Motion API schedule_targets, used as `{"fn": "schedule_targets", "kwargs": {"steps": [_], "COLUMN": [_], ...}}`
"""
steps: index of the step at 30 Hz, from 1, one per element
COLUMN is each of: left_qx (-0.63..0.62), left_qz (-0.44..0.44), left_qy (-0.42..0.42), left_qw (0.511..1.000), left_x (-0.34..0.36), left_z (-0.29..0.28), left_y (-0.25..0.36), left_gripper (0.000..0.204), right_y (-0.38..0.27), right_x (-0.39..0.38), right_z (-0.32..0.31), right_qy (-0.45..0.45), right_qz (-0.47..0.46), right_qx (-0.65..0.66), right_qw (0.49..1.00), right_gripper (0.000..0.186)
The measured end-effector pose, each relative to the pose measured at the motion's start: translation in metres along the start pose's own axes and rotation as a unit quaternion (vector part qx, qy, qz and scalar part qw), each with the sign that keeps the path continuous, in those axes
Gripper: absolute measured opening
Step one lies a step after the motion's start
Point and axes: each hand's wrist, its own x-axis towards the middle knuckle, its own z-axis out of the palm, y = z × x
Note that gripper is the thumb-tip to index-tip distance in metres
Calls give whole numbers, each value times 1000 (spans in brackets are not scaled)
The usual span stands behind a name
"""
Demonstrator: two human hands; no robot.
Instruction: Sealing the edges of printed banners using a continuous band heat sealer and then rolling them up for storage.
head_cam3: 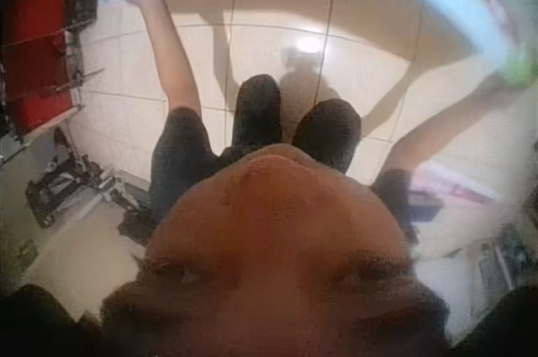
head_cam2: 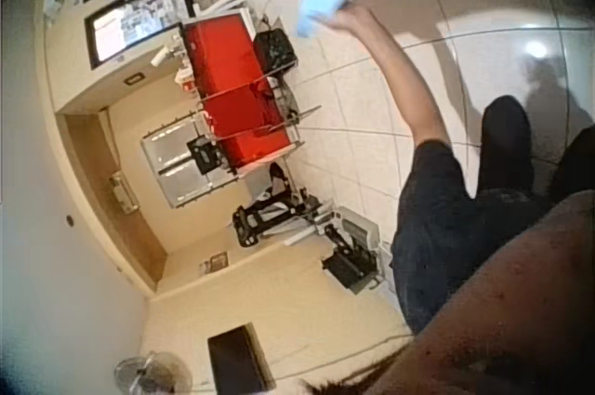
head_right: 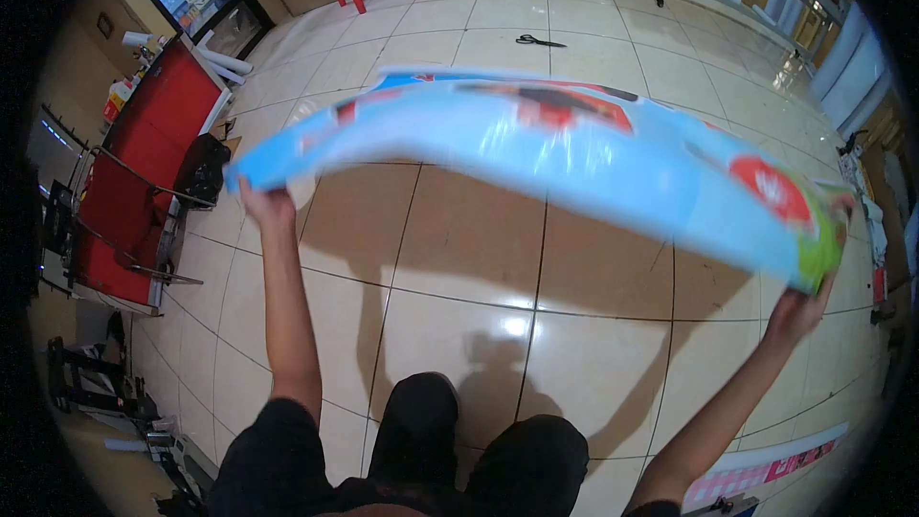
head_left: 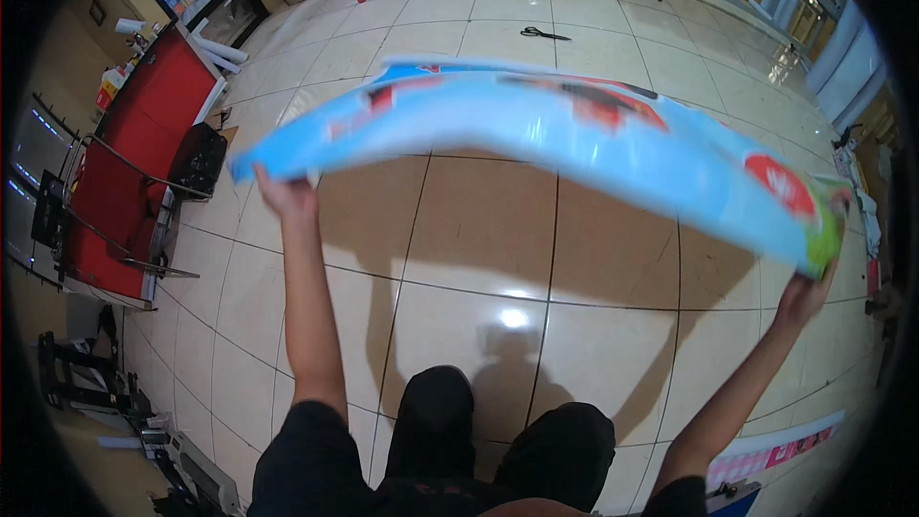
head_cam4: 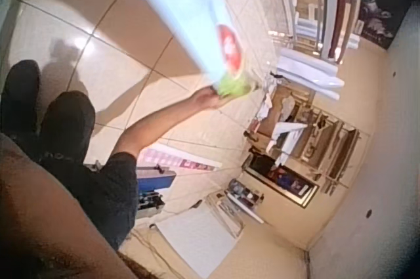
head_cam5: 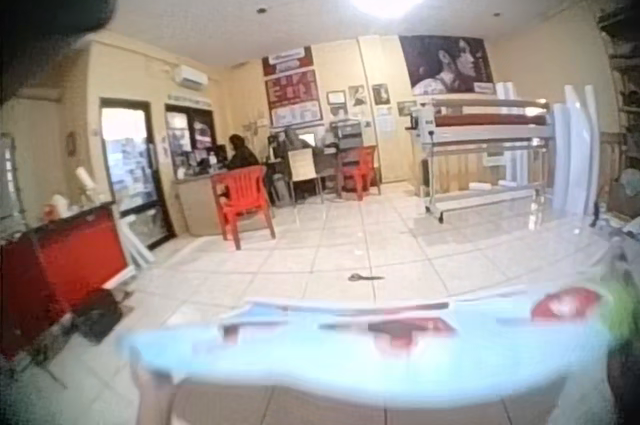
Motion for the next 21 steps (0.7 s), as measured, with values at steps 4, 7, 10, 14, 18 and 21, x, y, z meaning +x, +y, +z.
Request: {"fn": "schedule_targets", "kwargs": {"steps": [4, 7, 10, 14, 18, 21], "left_qx": [99, 183, 220, 104, 111, 182], "left_qz": [-74, -156, -278, -398, -421, -391], "left_qy": [101, 130, 203, 261, 324, 306], "left_qw": [987, 962, 913, 873, 840, 848], "left_x": [-114, -166, -194, -226, -251, -256], "left_z": [-143, -245, -321, -387, -331, -338], "left_y": [26, -21, -60, -125, -119, -94], "left_gripper": [58, 55, 43, 29, 12, 8], "right_y": [39, 90, 141, 190, 202, 211], "right_x": [-135, -209, -228, -227, -255, -301], "right_z": [-71, -161, -225, -280, -300, -267], "right_qy": [168, 128, 154, 257, 290, 274], "right_qz": [141, 235, 280, 369, 488, 574], "right_qx": [-12, -97, -127, -15, 45, -3], "right_qw": [976, 959, 939, 893, 822, 772], "right_gripper": [54, 53, 53, 51, 35, 21]}}
